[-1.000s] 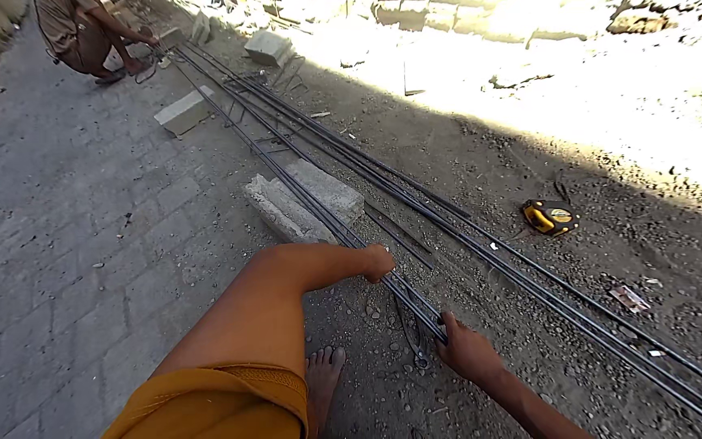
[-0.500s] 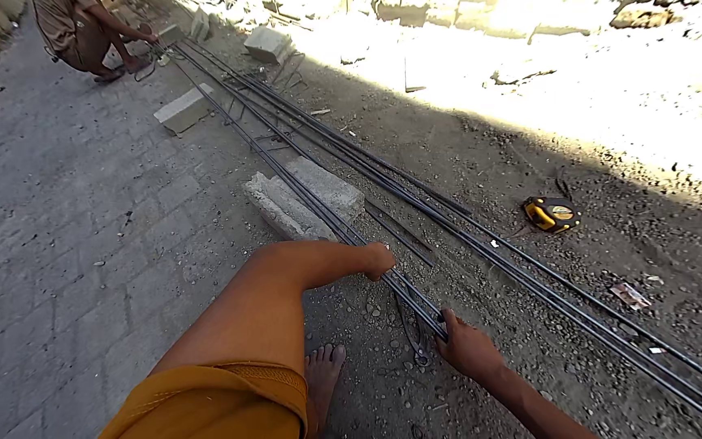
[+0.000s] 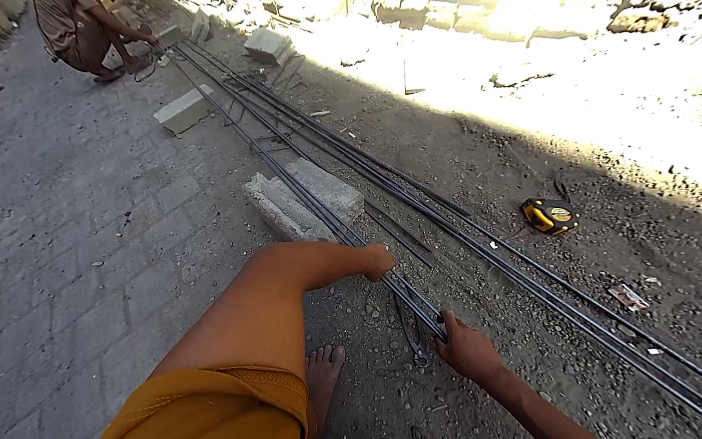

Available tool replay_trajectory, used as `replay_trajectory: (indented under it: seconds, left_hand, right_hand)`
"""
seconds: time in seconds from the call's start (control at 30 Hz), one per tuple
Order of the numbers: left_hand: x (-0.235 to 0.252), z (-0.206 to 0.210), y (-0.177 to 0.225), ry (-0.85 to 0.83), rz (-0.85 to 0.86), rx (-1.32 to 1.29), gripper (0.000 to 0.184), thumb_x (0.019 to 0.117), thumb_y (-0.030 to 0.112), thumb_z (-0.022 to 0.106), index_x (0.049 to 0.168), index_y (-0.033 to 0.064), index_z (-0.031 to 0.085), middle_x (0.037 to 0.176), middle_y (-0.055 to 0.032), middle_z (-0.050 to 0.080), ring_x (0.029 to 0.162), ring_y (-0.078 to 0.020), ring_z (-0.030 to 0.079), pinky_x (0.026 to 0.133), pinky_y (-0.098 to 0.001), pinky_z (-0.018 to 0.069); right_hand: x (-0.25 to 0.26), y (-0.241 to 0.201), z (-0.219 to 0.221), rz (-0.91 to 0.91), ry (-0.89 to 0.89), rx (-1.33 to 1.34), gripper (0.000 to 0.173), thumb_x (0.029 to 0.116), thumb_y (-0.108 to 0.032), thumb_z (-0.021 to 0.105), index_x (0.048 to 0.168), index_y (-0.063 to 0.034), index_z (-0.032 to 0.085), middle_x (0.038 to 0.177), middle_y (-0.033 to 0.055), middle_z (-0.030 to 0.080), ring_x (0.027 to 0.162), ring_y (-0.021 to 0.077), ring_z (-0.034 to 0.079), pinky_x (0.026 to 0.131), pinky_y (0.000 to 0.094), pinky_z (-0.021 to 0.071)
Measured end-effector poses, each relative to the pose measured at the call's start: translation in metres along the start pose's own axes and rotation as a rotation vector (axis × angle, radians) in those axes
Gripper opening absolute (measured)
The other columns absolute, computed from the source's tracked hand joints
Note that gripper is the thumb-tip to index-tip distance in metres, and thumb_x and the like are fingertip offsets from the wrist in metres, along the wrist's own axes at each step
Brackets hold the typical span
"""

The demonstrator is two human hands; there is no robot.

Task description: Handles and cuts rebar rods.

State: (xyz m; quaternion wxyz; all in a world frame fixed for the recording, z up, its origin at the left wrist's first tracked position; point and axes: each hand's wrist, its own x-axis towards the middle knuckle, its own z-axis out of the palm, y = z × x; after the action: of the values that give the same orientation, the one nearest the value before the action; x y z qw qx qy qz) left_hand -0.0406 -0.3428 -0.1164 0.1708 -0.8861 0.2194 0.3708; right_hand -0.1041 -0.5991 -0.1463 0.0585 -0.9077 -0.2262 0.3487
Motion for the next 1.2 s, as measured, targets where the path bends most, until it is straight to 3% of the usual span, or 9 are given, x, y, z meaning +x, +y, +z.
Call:
replay_trajectory:
  seconds: [1.2]
  left_hand:
    - [-0.0006,-0.0005,0.0003,-0.006,-0.002,-0.012,0.049,0.0917,0.021,0.072,0.132,-0.0023,0.058,0.115,-0.0206,0.068,0.11,-0.0379,0.066,0.087,-0.0567,0.0526]
  right_hand:
    - [0.0001,0.001,0.0024,-0.003,0.018,-0.01,0.052,0.1001,-0.031,0.058,0.145,-0.0084,0.044,0.127,0.0214,0.066,0.106,0.0407,0.071,0.087,0.0576,0.0565]
